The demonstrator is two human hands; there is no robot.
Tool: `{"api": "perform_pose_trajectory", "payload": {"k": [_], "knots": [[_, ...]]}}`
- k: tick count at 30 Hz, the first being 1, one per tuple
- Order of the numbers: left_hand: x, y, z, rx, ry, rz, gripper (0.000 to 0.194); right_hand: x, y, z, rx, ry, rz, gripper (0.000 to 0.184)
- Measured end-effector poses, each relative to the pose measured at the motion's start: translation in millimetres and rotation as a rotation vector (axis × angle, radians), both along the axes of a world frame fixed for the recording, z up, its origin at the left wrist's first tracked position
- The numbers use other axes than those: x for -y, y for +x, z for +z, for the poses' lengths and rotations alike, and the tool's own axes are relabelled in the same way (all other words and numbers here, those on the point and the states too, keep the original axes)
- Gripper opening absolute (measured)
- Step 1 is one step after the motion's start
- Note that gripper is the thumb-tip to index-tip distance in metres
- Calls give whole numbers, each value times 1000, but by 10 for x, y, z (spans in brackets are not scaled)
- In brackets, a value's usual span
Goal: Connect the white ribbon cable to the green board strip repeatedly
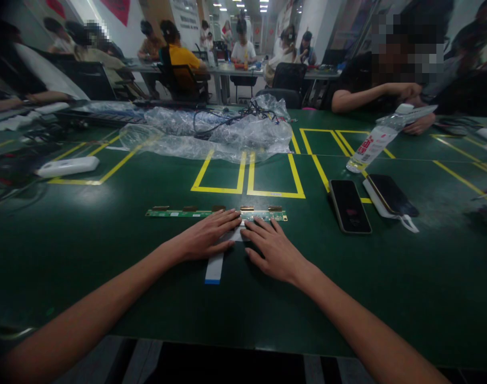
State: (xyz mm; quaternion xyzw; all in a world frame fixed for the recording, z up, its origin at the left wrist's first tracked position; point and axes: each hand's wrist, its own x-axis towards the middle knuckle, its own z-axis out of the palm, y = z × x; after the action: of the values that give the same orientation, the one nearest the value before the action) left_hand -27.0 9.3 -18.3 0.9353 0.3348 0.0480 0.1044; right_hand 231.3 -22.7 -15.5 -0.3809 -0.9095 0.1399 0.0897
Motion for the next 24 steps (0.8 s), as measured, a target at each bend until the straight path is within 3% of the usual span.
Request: {"api": "perform_pose_trajectory", "payload": {"k": [11,16,24], "knots": [[-4,-106,151,69,82,29,46,3,24,27,4,28,-13,56],[4,-119,144,69,68,34,46,-19,56,19,-28,37,-29,61],[10,-125,129,62,65,41,46,-79,83,-32,-16,106,-65,54]]}}
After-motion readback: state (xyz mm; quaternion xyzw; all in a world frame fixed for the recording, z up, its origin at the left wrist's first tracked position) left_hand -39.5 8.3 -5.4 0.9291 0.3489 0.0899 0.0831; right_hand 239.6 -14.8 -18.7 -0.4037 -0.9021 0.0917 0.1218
